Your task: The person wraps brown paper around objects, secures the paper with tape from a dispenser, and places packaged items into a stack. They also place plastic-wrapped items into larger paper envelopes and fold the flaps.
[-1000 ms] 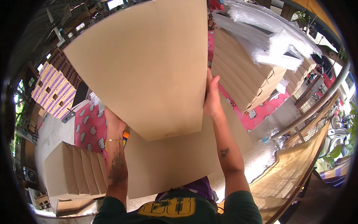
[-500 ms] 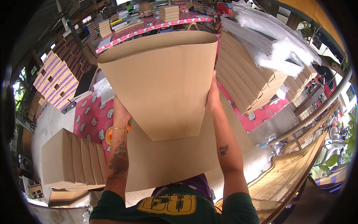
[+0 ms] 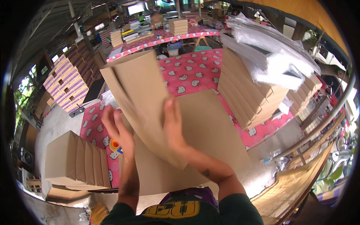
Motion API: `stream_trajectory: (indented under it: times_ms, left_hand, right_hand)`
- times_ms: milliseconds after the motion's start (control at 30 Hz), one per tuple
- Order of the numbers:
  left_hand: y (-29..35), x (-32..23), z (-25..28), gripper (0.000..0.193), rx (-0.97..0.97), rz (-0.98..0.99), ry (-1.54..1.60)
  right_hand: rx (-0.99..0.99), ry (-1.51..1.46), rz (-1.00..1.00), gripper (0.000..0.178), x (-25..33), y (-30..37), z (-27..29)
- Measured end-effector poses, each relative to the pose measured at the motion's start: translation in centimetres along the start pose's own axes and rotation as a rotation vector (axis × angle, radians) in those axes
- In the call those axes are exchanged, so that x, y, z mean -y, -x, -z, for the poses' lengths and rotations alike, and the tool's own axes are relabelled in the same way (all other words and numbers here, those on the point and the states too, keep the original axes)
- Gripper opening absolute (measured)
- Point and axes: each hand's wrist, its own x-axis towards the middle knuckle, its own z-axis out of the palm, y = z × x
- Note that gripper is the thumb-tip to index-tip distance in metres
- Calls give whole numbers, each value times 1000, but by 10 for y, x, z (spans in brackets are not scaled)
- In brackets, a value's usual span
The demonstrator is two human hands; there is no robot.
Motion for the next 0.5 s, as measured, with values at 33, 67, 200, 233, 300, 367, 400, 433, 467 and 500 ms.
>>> stream_trajectory:
  times_ms: [33,67,200,233,300,367,400,433,467,500]
  left_hand:
    - [19,-26,24,45,141,72,33]
    - [33,-48,43,49,280,145,69]
    - [41,-94,82,76,149,57,-457]
    - [42,-92,86,81,74,89,-470]
    - [45,-85,100,95,8,139,-519]
    - [42,-82,123,91,59,139,-465]
    - [41,-82,133,89,90,146,-435]
    - [37,-80,139,84,102,154,-411]
    - [29,-79,144,83,115,184,-403]
    - [20,-76,149,81,125,214,-398]
  right_hand:
    - [126,-126,-44,73,4,19,-14]
    - [252,-248,-91,72,7,25,-21]
    - [644,-31,-196,76,-23,-8,-18]
    - [506,91,-188,80,-50,-31,-23]
    - [617,-132,-218,94,-97,-79,-26]
    - [772,-219,-373,102,-135,-93,-34]
    - [856,-283,-431,103,-150,-100,-33]
    - [934,-338,-493,104,-160,-105,-29]
    - [1004,-391,-551,104,-170,-108,-25]
    - [930,-393,-560,104,-177,-106,-28]
